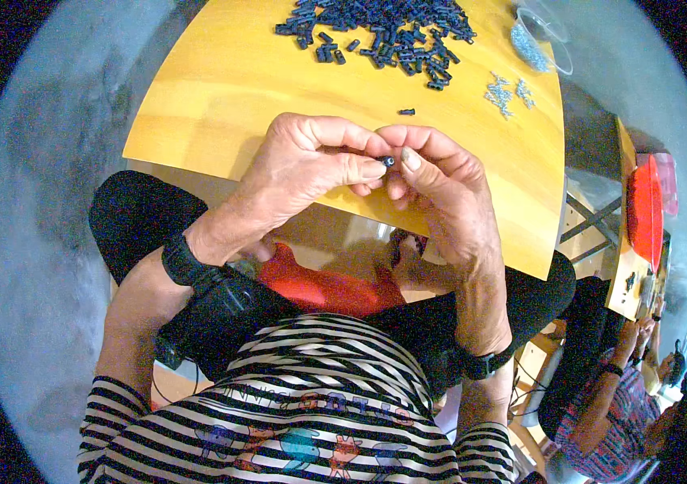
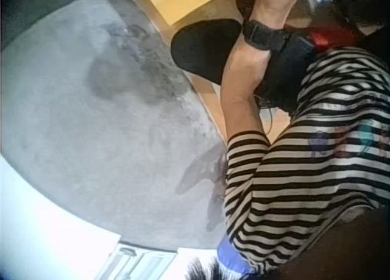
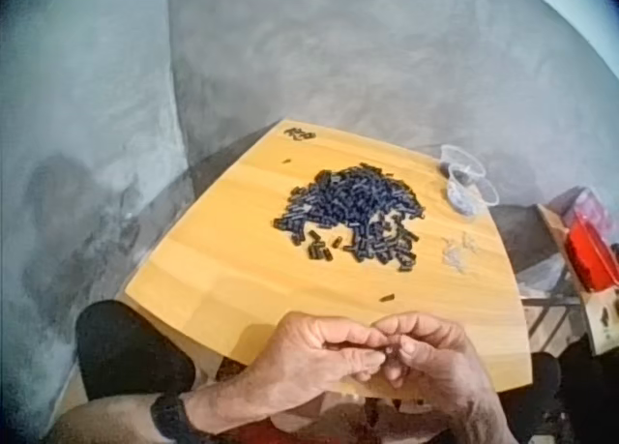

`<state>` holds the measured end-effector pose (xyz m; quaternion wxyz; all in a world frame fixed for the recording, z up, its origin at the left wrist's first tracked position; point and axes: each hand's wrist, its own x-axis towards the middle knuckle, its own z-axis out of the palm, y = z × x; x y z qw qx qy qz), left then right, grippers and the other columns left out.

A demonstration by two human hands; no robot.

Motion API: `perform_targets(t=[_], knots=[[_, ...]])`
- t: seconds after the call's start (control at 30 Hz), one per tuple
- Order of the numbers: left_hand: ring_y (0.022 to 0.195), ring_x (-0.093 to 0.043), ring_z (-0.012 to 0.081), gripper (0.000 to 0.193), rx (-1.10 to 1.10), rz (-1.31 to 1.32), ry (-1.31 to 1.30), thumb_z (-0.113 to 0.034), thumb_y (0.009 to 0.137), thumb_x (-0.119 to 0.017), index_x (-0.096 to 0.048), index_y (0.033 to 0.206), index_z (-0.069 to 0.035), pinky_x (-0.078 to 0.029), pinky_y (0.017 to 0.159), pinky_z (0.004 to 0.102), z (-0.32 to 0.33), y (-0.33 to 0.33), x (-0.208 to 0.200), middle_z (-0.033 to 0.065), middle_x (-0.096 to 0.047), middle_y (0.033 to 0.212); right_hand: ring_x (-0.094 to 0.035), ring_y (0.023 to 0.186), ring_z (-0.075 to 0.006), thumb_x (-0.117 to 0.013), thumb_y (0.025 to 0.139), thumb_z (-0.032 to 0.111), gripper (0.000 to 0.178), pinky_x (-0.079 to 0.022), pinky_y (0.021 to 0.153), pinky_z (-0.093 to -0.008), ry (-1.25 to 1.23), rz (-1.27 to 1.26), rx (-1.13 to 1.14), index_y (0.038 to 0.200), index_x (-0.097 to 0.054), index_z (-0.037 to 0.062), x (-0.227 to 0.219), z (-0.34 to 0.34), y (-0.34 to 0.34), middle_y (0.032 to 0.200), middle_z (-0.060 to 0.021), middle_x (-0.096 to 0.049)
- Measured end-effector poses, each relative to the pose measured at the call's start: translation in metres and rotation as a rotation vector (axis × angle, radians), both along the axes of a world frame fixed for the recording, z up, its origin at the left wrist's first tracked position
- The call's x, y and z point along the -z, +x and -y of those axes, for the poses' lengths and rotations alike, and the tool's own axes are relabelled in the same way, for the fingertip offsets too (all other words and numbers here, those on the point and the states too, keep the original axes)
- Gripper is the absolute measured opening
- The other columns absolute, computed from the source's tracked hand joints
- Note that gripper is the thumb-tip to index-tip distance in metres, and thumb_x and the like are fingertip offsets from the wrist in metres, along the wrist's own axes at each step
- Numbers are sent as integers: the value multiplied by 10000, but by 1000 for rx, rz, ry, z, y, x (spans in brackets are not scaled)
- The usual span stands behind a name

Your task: Assembling small plastic components by inserting one into another manually.

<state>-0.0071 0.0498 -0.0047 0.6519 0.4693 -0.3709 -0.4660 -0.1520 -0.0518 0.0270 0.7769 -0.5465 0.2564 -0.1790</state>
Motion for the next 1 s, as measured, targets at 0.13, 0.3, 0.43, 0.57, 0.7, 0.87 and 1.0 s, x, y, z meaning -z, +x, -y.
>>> perform_targets(t=[0.13, 0.3, 0.43, 0.57, 0.7, 0.87, 1.0], knots=[[686, -608, 94, 159, -30, 66, 50, -39, 807, -669, -668, 952, 26, -511, 620, 218, 0, 0, 3, 52, -659, 775, -546, 645, -62, -613, 856, 72, 180, -449, 589, -195, -255, -94, 56, 1023, -615, 6, 1, -4, -4, 811, -13, -632], [675, -609, 93, 167, -39, 80, 59, -34, 807, -666, -664, 961, 29, -513, 624, 214, 1, -3, 2, 50, -661, 780, -558, 667, -72, -601, 867, 46, 89, -450, 602, -200, -746, -221, 128, 938, -598, -8, 2, -8, -5, 756, -20, -596], [670, -614, 92, 185, -23, 78, 100, -48, 803, -673, -660, 968, 34, -515, 622, 215, 0, -2, -2, 52, -663, 778, -536, 660, -67, -587, 877, 50, 56, -439, 603, -199, -868, -223, 153, 907, -589, 3, 4, -11, -4, 738, -12, -580], [674, -619, 93, 202, -8, 113, 146, -71, 796, -684, -661, 965, 39, -515, 615, 214, -2, 0, -6, 58, -664, 773, -549, 692, -135, -610, 818, 36, 45, -460, 651, -273, -947, -300, 162, 848, -578, 30, 6, -11, -1, 731, -61, -569], [648, -627, 103, 216, 35, 112, 180, -92, 785, -695, -666, 957, 36, -514, 584, 218, -2, 2, -7, 68, -669, 765, -529, 691, -136, -596, 828, 35, 34, -453, 654, -270, -962, -266, 171, 850, -571, 29, 9, -12, 0, 739, -62, -559], [625, -630, 103, 206, 44, 141, 189, -97, 780, -697, -673, 941, 29, -506, 551, 219, -1, 3, -11, 67, -670, 753, -512, 706, -105, -580, 849, 37, 23, -446, 653, -251, -888, -203, 193, 859, -567, 21, 15, -11, -2, 751, -41, -551], [624, -629, 99, 189, 32, 139, 178, -94, 777, -695, -678, 923, 25, -500, 541, 218, -2, 3, -7, 63, -671, 744, -499, 703, -83, -581, 855, 38, 20, -442, 644, -237, -804, -186, 168, 848, -572, 22, 19, -10, -1, 755, -25, -554]])
